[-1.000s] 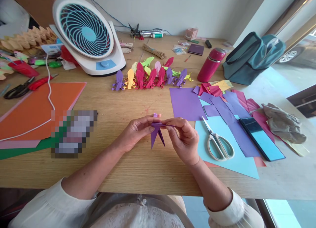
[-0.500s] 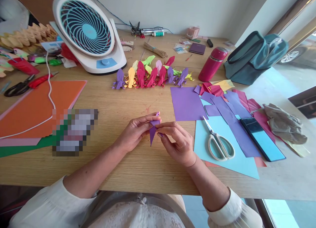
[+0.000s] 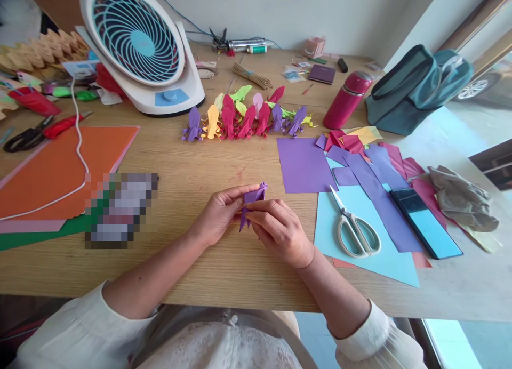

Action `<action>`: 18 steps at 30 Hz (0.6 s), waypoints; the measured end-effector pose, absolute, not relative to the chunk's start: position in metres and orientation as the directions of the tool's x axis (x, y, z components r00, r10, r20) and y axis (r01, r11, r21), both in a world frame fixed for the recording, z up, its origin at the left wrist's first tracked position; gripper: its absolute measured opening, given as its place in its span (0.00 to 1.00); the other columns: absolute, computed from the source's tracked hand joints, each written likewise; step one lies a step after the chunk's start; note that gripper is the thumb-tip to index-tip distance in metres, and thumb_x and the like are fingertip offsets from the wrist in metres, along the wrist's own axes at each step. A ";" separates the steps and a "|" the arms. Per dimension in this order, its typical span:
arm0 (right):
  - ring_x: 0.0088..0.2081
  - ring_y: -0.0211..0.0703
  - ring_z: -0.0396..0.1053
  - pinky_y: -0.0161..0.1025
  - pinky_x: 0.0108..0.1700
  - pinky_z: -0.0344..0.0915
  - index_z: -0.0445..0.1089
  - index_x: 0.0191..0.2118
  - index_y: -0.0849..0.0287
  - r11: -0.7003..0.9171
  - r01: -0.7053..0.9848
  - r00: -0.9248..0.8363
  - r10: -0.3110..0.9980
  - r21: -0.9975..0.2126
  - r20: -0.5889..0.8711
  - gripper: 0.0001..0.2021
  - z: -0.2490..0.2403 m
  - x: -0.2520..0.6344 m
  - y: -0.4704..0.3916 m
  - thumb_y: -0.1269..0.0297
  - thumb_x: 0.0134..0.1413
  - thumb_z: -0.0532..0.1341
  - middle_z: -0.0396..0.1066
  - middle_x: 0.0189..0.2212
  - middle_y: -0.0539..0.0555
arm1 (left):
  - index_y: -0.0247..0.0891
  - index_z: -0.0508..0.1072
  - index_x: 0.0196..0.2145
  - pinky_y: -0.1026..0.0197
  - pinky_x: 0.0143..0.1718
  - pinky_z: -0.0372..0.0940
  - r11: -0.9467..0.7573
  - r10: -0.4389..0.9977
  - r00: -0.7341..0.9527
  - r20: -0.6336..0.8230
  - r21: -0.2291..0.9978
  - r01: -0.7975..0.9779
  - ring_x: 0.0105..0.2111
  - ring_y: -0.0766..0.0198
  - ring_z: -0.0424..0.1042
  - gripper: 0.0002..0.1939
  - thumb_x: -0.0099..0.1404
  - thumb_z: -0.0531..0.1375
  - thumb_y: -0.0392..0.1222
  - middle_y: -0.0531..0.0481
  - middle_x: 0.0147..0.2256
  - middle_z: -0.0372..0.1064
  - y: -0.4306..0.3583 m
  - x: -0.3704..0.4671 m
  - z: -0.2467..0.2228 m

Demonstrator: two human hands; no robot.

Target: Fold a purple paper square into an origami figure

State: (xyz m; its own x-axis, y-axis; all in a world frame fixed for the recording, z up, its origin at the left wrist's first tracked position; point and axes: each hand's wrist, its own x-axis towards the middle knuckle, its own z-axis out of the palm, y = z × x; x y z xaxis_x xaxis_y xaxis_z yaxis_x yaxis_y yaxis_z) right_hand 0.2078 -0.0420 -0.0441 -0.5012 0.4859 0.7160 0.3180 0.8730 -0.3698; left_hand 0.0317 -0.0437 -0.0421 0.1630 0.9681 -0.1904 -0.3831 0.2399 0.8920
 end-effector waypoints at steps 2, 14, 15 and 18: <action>0.42 0.45 0.74 0.43 0.42 0.73 0.70 0.50 0.56 0.877 0.323 -0.512 0.478 -0.355 0.714 0.17 -0.044 0.207 -0.042 0.81 0.59 0.61 0.75 0.45 0.59 | 0.41 0.80 0.50 0.66 0.32 0.70 0.249 0.967 0.138 -0.213 0.904 -0.349 0.38 0.61 0.77 0.24 0.57 0.70 0.51 0.43 0.48 0.78 -0.044 0.032 -0.042; 0.42 0.47 0.73 0.47 0.43 0.63 0.72 0.47 0.54 0.873 0.470 -0.542 0.403 -0.131 0.738 0.12 -0.038 0.205 -0.044 0.74 0.58 0.66 0.79 0.41 0.53 | 0.36 0.84 0.38 0.67 0.27 0.67 0.311 0.950 0.111 -0.291 0.877 -0.366 0.26 0.67 0.73 0.25 0.46 0.75 0.55 0.47 0.31 0.79 -0.042 0.032 -0.038; 0.43 0.47 0.73 0.48 0.45 0.63 0.72 0.47 0.53 0.874 0.472 -0.548 0.394 -0.116 0.738 0.13 -0.038 0.205 -0.044 0.74 0.58 0.66 0.80 0.41 0.52 | 0.36 0.84 0.38 0.67 0.27 0.67 0.311 0.950 0.122 -0.286 0.874 -0.374 0.26 0.66 0.74 0.25 0.46 0.75 0.55 0.47 0.31 0.79 -0.043 0.032 -0.038; 0.45 0.46 0.74 0.48 0.50 0.62 0.72 0.47 0.51 0.880 0.468 -0.567 0.372 -0.083 0.735 0.13 -0.037 0.204 -0.045 0.73 0.59 0.65 0.80 0.42 0.50 | 0.36 0.84 0.37 0.66 0.27 0.67 0.314 0.949 0.139 -0.282 0.866 -0.390 0.27 0.66 0.74 0.24 0.47 0.74 0.55 0.46 0.33 0.79 -0.043 0.031 -0.038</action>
